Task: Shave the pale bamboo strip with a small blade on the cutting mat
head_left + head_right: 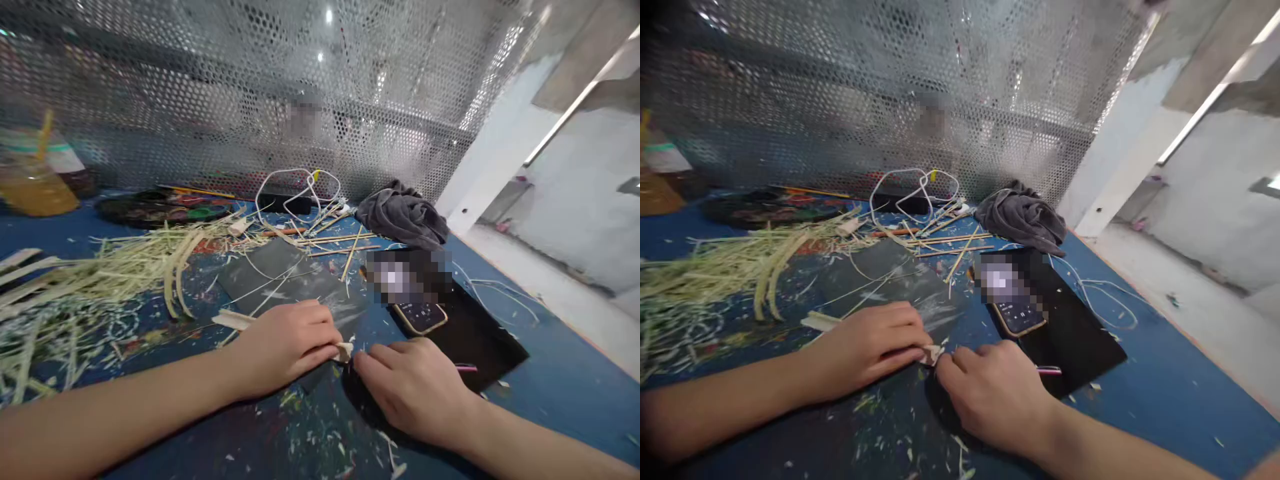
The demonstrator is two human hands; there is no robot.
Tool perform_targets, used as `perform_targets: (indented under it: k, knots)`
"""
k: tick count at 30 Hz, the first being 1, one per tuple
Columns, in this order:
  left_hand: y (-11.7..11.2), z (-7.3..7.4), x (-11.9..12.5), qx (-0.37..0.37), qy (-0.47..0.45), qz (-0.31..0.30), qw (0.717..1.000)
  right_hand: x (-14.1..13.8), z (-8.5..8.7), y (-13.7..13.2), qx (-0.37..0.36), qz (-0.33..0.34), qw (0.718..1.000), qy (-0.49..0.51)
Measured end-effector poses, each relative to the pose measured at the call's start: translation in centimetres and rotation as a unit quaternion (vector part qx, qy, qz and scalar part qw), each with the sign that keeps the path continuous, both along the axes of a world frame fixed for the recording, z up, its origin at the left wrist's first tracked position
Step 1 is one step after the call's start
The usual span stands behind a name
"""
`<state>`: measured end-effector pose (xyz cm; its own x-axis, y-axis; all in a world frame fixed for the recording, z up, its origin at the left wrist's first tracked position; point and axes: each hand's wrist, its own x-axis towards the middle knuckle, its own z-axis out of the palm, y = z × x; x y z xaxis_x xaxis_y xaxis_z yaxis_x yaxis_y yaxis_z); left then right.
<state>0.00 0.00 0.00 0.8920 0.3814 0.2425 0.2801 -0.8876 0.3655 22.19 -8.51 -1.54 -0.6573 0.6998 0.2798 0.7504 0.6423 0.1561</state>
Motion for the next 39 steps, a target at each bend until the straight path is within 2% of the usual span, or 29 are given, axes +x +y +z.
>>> perform_targets:
  k: [4, 8, 14, 18, 23, 28, 33, 39]
  knots:
    - [-0.06, 0.03, 0.18, -0.002, 0.002, 0.003, 1.0, -0.22, 0.25, 0.23, 0.01, 0.007, 1.0, 0.009]
    - [-0.04, -0.02, 0.15, 0.004, 0.003, 0.005, 1.0, -0.29, 0.21, 0.18, -0.011, 0.004, 1.0, 0.001]
    - [-0.09, -0.24, -0.06, 0.012, 0.004, 0.005, 1.0, -0.21, 0.23, 0.27, 0.023, 0.016, 0.999, 0.026]
    - [-0.2, -0.18, -0.03, 0.006, 0.012, 0.011, 1.0, -0.23, 0.25, 0.26, 0.007, 0.016, 1.0, 0.022]
    - [-0.14, -0.15, 0.03, 0.005, 0.012, 0.011, 1.0, -0.26, 0.33, 0.34, 0.023, 0.018, 0.999, 0.036]
    - [-0.12, -0.22, 0.04, 0.004, 0.006, 0.008, 1.0, -0.28, 0.34, 0.31, -0.003, 0.013, 0.999, 0.03]
    - [-0.11, -0.37, 0.07, -0.004, 0.003, 0.008, 1.0, -0.23, 0.42, 0.35, 0.022, 0.021, 0.998, 0.05]
    - [0.08, -0.25, 0.2, -0.043, 0.012, 0.029, 0.999, -0.5, 0.6, 0.31, -0.005, 0.009, 0.999, 0.051]
